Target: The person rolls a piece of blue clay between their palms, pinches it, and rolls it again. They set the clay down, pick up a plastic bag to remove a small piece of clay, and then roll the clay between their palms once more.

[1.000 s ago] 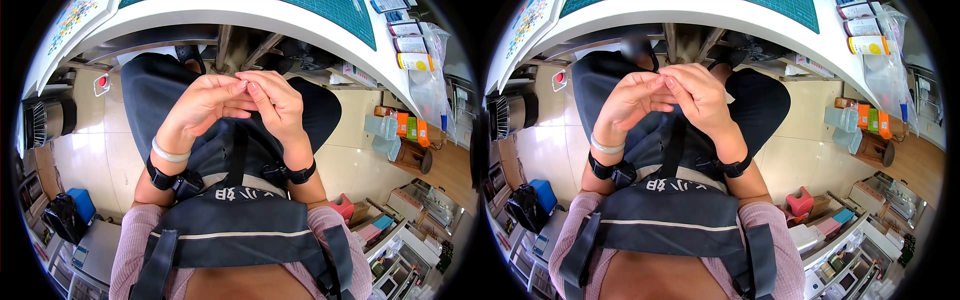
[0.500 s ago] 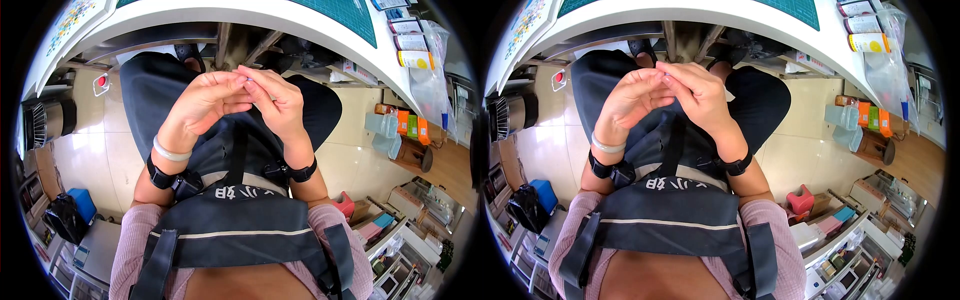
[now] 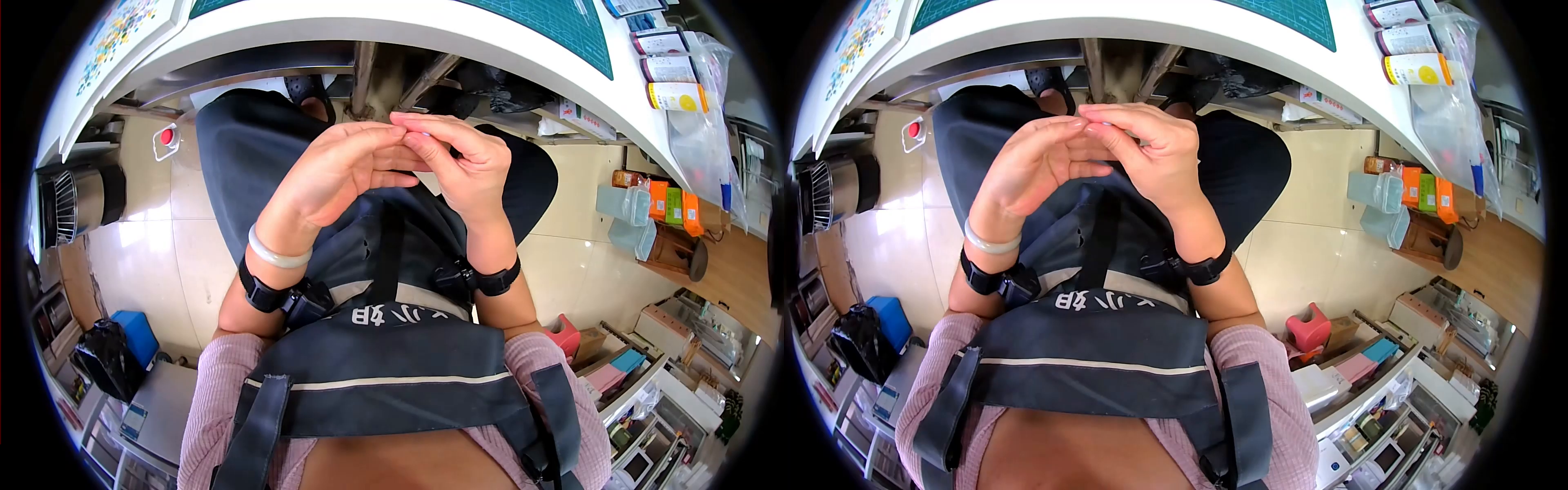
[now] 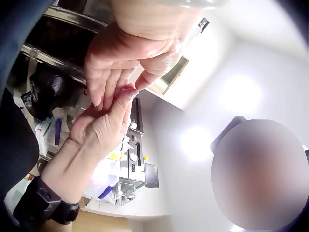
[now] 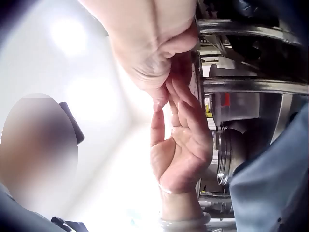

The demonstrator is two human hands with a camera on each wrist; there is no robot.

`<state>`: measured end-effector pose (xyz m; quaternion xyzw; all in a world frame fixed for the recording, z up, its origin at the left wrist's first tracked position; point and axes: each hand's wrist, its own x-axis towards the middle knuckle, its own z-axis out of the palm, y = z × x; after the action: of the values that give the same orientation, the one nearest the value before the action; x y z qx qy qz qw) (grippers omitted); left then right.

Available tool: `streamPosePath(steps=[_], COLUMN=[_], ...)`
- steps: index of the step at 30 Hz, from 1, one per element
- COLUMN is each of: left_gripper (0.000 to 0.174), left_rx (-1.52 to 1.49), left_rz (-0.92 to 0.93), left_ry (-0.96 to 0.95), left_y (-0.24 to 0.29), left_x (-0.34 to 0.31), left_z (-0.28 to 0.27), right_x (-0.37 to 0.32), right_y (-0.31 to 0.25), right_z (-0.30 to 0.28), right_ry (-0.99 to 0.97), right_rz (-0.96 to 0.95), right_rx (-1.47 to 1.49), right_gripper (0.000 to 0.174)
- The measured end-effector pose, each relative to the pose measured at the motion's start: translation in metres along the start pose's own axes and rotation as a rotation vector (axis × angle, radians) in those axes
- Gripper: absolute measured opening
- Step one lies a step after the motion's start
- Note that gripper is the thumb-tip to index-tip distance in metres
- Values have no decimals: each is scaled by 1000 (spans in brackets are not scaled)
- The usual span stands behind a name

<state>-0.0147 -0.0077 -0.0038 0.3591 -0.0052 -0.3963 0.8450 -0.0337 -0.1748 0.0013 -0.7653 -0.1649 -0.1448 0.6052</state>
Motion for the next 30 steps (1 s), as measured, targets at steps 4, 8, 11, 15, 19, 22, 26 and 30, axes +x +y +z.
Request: streamPosePath(steps=[4, 8, 11, 15, 19, 22, 26, 30], left_gripper=[29, 29, 27, 26, 30, 32, 35, 33], left_rx=[8, 19, 12, 18, 50, -3, 103, 126], left_rz=[52, 138, 164, 182, 181, 141, 119, 95], left_ry=[-7, 14, 6, -11, -50, -47, -15, -98], left_y=[4, 5, 3, 2, -1, 2, 6, 2], left_x=[-4, -5, -5, -6, -5, -5, -6, -4], left_z=[9, 13, 11, 12, 8, 12, 13, 8], right_x=[1, 6, 3, 4, 7, 8, 5, 4], right_y=[2, -1, -7, -7, -3, -4, -14, -12], right_z=[-1, -3, -1, -3, -4, -7, -14, -14], right_ry=[8, -94, -92, -114, -87, 47, 205, 152], right_rz=[-66, -283, -219, -276, -391, -387, -118, -56], right_rx=[-160, -330, -266, -471, -585, -482, -105, 135], right_gripper=[14, 22, 27, 32, 30, 20, 14, 15])
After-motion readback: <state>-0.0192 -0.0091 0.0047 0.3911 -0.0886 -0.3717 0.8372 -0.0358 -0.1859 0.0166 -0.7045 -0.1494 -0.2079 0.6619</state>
